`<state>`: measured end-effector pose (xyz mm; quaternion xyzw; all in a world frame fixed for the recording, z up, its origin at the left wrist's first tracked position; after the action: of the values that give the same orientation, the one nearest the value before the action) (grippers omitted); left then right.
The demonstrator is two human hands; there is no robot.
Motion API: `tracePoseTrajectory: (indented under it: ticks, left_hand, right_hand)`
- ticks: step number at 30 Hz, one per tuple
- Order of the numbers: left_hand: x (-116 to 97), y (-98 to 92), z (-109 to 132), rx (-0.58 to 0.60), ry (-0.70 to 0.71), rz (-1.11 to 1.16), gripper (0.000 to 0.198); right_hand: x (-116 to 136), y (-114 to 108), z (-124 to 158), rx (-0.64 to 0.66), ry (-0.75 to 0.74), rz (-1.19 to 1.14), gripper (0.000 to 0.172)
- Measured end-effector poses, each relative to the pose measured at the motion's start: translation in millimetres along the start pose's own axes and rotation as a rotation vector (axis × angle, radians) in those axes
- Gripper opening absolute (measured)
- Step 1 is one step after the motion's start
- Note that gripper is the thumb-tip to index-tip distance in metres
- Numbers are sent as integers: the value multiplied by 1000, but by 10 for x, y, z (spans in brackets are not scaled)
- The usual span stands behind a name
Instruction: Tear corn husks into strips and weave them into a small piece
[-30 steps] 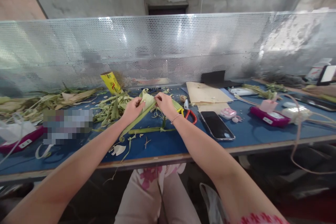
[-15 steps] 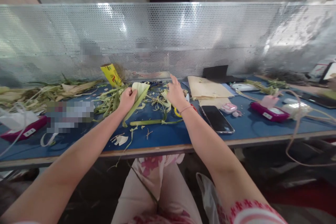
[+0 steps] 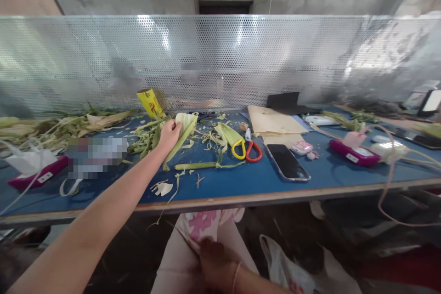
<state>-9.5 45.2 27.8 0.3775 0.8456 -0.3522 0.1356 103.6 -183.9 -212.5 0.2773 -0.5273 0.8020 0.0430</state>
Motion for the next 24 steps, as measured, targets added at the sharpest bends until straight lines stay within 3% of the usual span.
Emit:
tracePoseTrajectory:
  ticks: [2,4,6,8,10,12,15,17,20,24]
  left_hand:
    - [-16,-4,4,10,6,-17,27]
    - [-31,-6,4,24,9,-16,27]
    - [-40,-14,0,23,2,-4,27]
    - [-38,-28,-4,11,-13,4,26]
    - [-25,-41,-3,3,-32,3,27]
    - [-7,-53,-1,1,-44,-10,28]
    - [27,-85,-8,-13,-43,-38,29]
    - [68,-107,-22,-29,-51,-33,27]
    - [138,-123,-45,-40,-67,-40,25]
    - [178,-75,-50,-14,-85,15,17]
  right_hand:
    - [-135,80,-44,24,26,70,49]
    - [-148,-44,60,63,-34,125,35]
    - [-33,-355,283,49,-226,82,24]
    - [101,-695,558,178,-434,-43,18]
    - [146,-1160,715,182,-470,-286,21]
    - [18,-1673,679,8,-257,-568,31]
    - [-261,-2421,530,-436,-28,-758,38]
    - [-399,-2822,339,-607,31,-684,38]
    - [-593,-3291,-5,-739,125,-441,33]
    - [-598,-3604,-301,-851,149,-136,32]
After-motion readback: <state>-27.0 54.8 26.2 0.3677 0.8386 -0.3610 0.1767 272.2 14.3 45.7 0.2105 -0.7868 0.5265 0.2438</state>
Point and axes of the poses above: each hand's wrist, its own z-axis away from the middle knuckle, its own y-axis out of the palm, x = y × z, the point moved 6 cm from there along -z, towards the middle knuckle, and after that the axes turned 14 degrees about y, right-handed, at the moved point
